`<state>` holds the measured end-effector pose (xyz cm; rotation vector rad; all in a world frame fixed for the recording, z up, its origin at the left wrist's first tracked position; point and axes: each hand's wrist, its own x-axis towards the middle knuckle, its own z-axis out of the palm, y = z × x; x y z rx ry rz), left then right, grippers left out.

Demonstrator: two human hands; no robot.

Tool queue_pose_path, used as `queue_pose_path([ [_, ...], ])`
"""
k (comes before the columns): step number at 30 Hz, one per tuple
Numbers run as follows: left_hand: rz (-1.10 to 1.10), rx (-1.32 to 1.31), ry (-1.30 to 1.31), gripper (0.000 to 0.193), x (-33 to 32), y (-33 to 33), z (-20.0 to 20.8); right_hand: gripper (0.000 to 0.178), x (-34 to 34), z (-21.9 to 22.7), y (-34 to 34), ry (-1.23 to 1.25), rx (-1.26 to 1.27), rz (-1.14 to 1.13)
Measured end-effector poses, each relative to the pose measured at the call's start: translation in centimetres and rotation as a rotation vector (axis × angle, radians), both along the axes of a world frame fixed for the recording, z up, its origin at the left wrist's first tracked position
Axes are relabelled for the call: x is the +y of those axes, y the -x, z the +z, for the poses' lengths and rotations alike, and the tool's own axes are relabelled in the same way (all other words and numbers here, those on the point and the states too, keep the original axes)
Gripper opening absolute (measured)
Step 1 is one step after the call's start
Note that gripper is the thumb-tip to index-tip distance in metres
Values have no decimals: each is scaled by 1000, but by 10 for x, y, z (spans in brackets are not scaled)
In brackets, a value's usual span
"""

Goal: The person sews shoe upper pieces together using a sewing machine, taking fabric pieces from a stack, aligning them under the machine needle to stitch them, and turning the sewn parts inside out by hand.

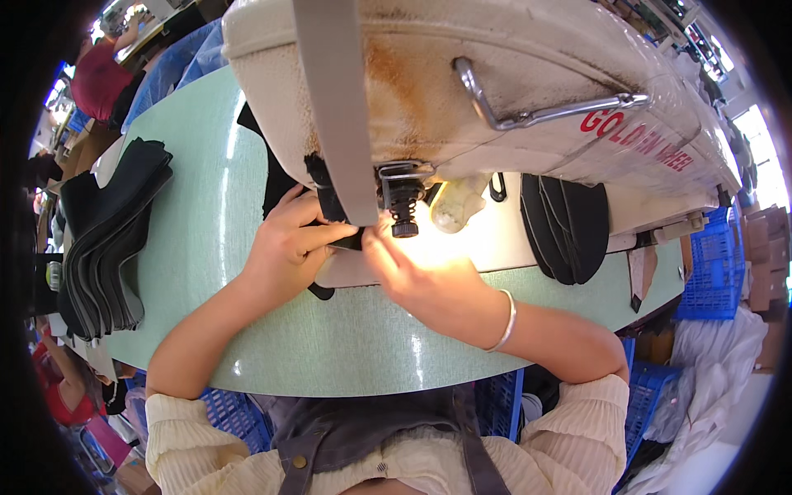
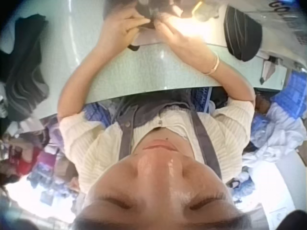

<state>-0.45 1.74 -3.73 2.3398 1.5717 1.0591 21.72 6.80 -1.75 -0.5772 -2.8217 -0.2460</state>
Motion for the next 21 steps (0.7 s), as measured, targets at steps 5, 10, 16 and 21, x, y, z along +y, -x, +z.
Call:
queue_pose_path([
  [5, -13, 146, -101, 22, -6, -7, 2, 36, 25, 9, -13, -164, -24, 104],
  [10, -78, 108, -75, 21, -4, -1, 1, 44, 25, -5, -7, -124, 48, 170],
  [16, -32, 135, -126, 18, -2, -4, 0, 43, 16, -5, 3, -169, -85, 69],
  [21, -34, 100, -71, 23, -4, -2, -1, 28, 31, 14, -21, -125, 97, 32],
])
